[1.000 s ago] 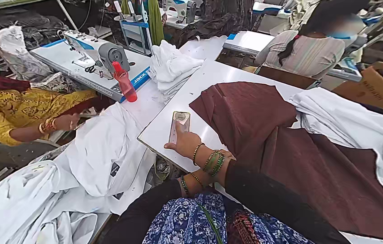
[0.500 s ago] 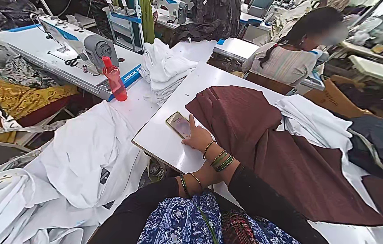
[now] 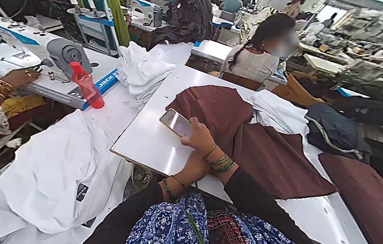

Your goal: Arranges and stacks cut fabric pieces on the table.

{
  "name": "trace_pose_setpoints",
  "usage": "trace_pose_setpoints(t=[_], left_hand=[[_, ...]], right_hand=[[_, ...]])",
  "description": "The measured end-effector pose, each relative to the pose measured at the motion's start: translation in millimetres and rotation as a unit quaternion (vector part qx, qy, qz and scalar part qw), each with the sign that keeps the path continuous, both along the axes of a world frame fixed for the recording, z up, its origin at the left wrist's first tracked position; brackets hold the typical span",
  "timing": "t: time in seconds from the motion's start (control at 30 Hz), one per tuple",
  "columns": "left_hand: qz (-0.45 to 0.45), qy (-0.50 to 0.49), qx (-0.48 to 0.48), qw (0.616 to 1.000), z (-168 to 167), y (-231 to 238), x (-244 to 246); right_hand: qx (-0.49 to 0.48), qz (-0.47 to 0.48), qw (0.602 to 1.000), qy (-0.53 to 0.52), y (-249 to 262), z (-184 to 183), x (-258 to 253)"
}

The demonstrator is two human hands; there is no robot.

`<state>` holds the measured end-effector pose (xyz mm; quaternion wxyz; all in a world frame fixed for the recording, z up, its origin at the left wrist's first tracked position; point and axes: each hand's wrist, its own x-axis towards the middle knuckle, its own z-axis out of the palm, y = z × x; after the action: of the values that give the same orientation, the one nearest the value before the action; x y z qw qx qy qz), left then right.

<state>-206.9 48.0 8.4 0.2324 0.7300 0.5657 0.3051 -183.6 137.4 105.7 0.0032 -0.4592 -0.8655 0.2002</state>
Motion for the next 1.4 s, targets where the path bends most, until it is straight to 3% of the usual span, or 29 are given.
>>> trace_pose_setpoints(t=[0.13, 0.23, 0.33, 0.5, 0.63, 0.83, 1.0, 1.2, 1.4], left_hand=[[-0.007, -0.021, 0.062, 0.998, -10, 9, 2], [0.001, -0.026, 0.07, 0.997, -14, 10, 3], [0.012, -0.006, 0.106, 0.994, -20, 9, 4], [0.029, 0.027, 0.12, 0.992, -24, 13, 7], [0.052, 0.026, 0.112, 0.992, -26, 14, 8], [0.089, 0.002, 0.093, 0.992, -28, 12, 6], [0.103, 0.012, 0.098, 0.99, -32, 11, 4], [0.137, 0.015, 0.085, 0.987, -34, 10, 4], [0.177, -0.006, 0.073, 0.982, -32, 12, 8]], right_hand=[[0.171, -0.065, 0.968, 0.172, 3, -8, 87], [0.275, -0.109, 0.928, 0.226, 0, -24, 159], [0.258, -0.209, 0.92, 0.207, -15, -33, 229], [0.147, -0.424, 0.884, 0.132, -26, -38, 344], [0.079, -0.505, 0.857, 0.062, -14, -39, 407], [0.063, -0.483, 0.873, 0.026, 11, -49, 431], [0.051, -0.41, 0.91, 0.007, 14, -53, 443], [0.141, -0.32, 0.923, 0.159, -4, -84, 476], [0.125, -0.293, 0.909, 0.269, -9, -105, 499]])
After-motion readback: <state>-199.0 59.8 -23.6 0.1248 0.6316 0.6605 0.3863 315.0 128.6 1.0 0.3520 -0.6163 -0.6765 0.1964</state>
